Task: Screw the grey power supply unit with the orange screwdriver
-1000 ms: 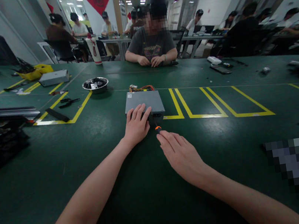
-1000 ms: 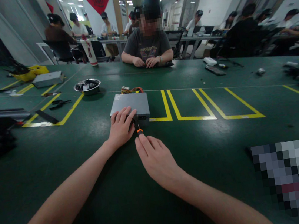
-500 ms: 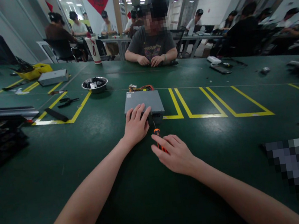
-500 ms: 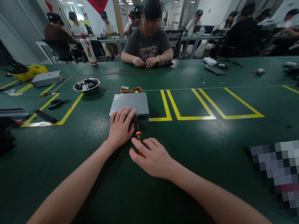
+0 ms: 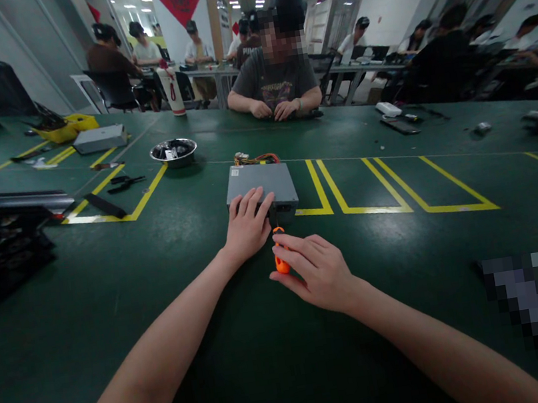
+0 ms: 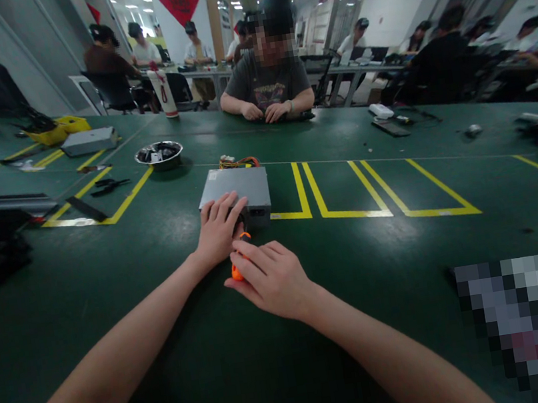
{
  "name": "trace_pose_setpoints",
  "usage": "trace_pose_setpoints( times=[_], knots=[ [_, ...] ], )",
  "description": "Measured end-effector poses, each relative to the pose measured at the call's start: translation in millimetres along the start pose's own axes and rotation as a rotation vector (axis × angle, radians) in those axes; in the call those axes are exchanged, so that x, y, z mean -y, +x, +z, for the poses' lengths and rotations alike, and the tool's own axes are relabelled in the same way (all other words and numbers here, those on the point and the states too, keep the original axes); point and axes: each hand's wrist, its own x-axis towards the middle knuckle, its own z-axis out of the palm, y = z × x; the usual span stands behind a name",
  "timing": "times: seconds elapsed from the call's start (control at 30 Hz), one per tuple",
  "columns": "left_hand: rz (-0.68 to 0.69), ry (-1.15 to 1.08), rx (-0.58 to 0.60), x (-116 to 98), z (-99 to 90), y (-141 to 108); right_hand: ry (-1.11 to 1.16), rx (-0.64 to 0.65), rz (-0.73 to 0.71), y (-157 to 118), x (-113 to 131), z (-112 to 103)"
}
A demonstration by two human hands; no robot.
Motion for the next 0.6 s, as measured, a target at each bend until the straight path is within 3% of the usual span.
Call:
trace_pose_setpoints(
  times=[0.1, 0.2, 0.37, 0.6],
  knots=[
    [-0.005, 0.013, 0.002, 0.3, 0.5, 0.2, -0.053, -0.022, -0.028, 7.1, 1.0, -4.5],
    [-0.002, 0.02, 0.007, 0.4, 0.7, 0.2, -0.188, 0.067, -0.065, 4.3, 2.9, -6.5],
    [0.001, 0.025, 0.017, 0.0, -0.4, 0.5, -0.232, 0.149, 0.074, -4.7, 13.8, -10.2],
    [0.004, -0.005, 0.021, 0.0, -1.1, 0.8, -0.422, 0.223, 0.129, -2.0, 15.6, -19.0]
  ],
)
